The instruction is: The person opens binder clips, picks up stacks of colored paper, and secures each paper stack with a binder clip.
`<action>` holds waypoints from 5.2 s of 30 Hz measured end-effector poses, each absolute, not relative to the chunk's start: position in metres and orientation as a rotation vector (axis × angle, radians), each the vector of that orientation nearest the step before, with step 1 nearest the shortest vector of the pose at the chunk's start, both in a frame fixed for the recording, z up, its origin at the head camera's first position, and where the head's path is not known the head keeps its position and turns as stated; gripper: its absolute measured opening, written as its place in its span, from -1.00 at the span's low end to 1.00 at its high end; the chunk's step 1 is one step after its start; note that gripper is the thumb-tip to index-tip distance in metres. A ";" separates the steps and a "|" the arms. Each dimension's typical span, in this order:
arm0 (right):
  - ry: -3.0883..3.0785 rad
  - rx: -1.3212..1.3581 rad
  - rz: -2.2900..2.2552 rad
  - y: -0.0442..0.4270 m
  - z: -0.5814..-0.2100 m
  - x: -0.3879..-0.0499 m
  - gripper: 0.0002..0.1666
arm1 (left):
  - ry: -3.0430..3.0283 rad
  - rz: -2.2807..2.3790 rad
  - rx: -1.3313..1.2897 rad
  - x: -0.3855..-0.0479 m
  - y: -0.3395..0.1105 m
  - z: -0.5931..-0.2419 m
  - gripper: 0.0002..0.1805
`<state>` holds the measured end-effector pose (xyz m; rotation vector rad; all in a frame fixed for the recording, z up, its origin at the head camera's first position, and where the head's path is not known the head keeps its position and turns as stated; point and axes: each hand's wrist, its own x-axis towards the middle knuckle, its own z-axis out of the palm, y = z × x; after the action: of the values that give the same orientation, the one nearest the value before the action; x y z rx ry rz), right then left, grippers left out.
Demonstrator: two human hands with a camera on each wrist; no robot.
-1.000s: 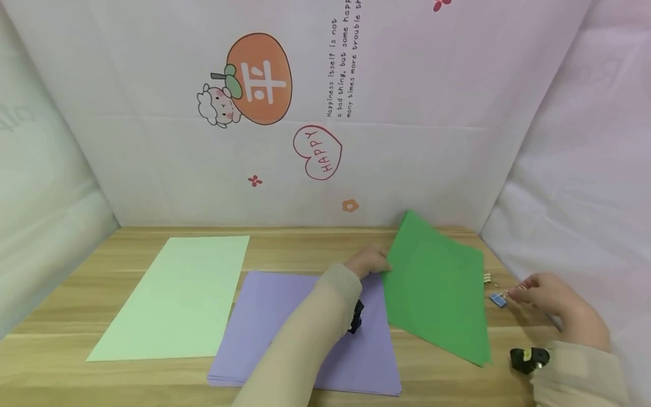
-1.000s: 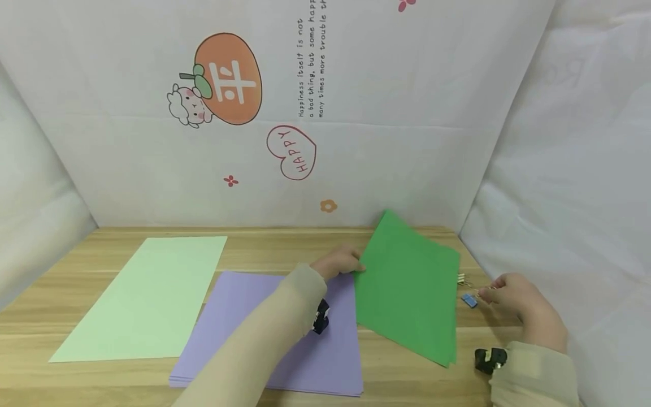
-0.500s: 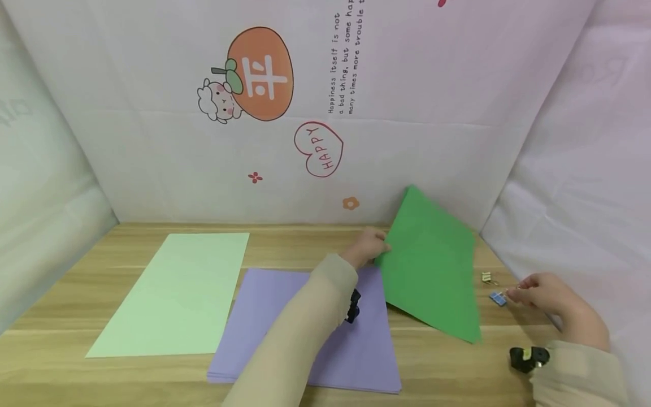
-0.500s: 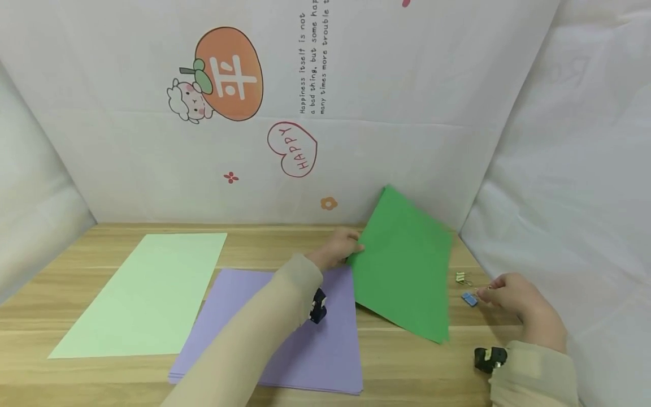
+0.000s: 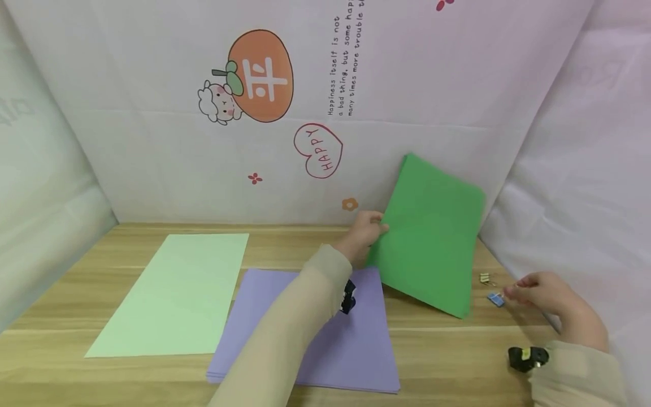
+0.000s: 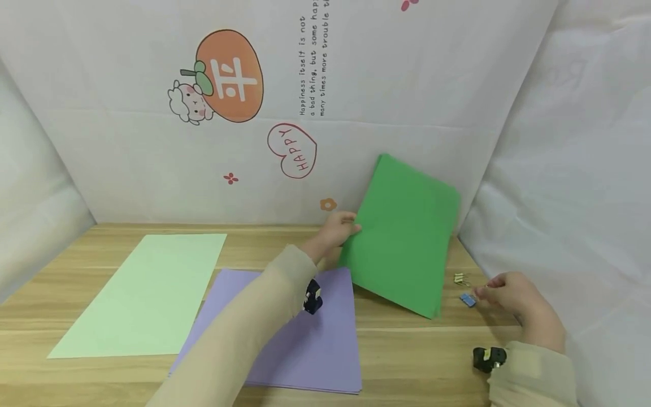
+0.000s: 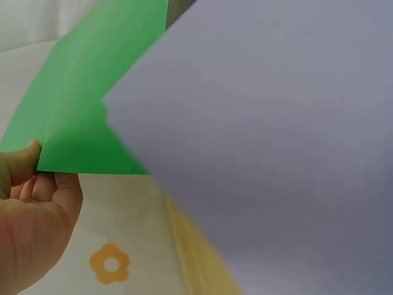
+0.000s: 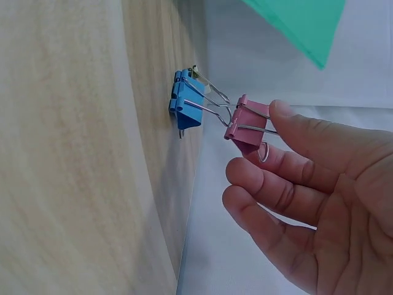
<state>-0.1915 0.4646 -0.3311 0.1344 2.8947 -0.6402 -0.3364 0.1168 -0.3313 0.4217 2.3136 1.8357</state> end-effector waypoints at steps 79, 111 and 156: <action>1.602 -0.439 -2.869 0.246 -0.252 -0.214 -0.78 | 1.955 2.769 0.070 -0.243 -0.076 -0.284 -0.73; 1.135 -0.358 -3.087 0.216 -0.246 -0.221 -0.75 | 1.993 2.759 0.127 -0.240 -0.055 -0.289 -0.78; 1.698 -0.255 -2.791 0.234 -0.242 -0.214 -0.87 | 2.127 2.723 0.173 -0.236 -0.065 -0.283 -0.80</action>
<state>-0.2139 0.2344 -0.2418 -0.2547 1.6976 -2.7914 -0.2356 -0.0647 -0.2828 0.1725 2.1267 2.7234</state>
